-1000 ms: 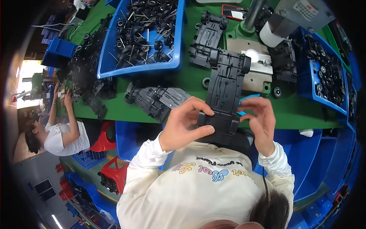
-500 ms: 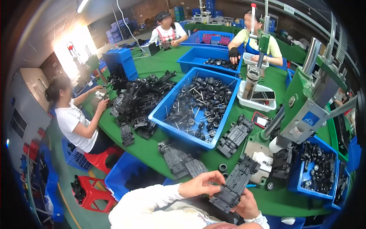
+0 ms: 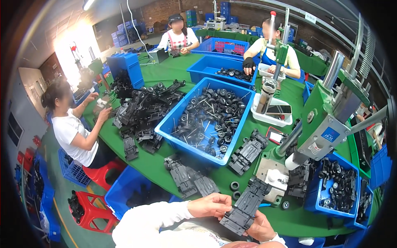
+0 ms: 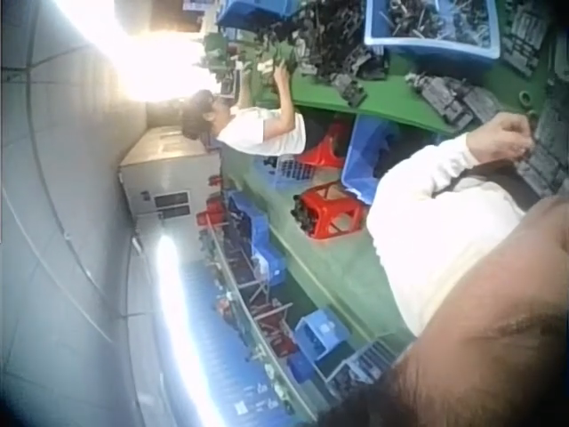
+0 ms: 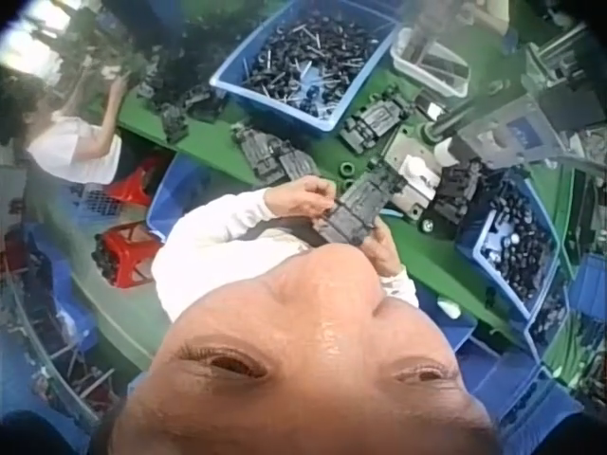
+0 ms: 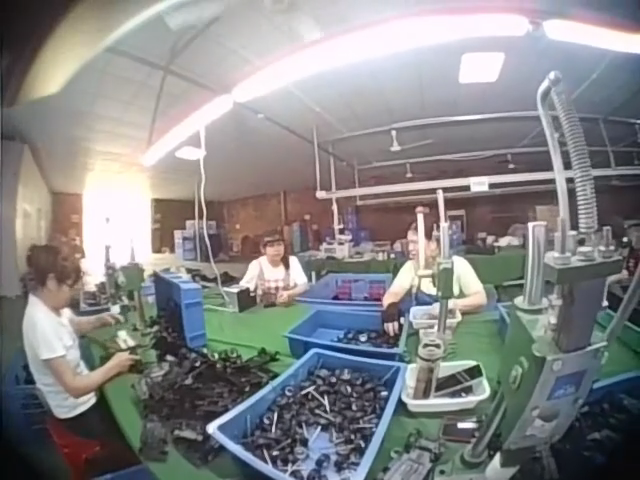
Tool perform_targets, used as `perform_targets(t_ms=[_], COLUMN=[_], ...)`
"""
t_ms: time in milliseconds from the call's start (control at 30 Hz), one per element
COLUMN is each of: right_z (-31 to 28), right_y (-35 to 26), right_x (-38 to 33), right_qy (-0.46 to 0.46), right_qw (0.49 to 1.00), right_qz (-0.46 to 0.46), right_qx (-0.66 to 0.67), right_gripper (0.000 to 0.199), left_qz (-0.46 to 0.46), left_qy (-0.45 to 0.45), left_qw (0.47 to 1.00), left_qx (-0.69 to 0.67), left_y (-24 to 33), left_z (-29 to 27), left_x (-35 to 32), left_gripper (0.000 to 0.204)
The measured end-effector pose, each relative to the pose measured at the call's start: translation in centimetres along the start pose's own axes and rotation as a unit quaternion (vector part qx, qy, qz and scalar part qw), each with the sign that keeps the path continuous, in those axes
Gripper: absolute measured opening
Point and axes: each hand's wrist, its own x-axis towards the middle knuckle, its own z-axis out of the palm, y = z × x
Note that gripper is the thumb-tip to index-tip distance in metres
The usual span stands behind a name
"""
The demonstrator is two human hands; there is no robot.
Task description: Assembling plastic toy car components, including attaching wheels and using a manual press tool on an assembly line.
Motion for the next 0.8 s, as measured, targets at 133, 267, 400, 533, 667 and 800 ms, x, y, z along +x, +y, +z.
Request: perform_targets(t_ms=[133,267,400,533,667,800], right_z=[0.6,-0.2,0.7,0.5,0.2,0.7], right_y=[-0.3,0.2,0.5,1.0,1.5,1.6], right_x=[-0.1,0.2,0.5,0.5,0.3,0.8], right_qy=[0.019,0.005,0.037,0.038,0.060,0.069], right_qw=[1.000,1.000,0.998,0.999,0.998,0.997], right_qz=[0.011,-0.003,-0.014,-0.009,0.002,0.013], right_qx=[0.020,0.001,0.049,0.029,0.030,0.027], right_gripper=[0.077,0.078,0.079,0.078,0.078,0.072], left_qz=[0.000,0.007,-0.003,-0.014,0.017,0.034], left_qy=[-0.009,0.004,0.008,0.044,0.026,0.016], left_qw=[1.000,1.000,1.000,0.998,0.996,0.997], left_qx=[-0.018,0.029,0.019,0.048,0.089,0.065], left_y=[0.1,0.3,0.1,-0.9,-0.6,-0.9], left_z=[0.1,0.2,0.0,0.0,-0.2,-0.3], left_x=[0.1,-0.1,-0.2,-0.3,-0.2,0.1], left_gripper=[0.020,0.028,0.041,0.048,0.052,0.060])
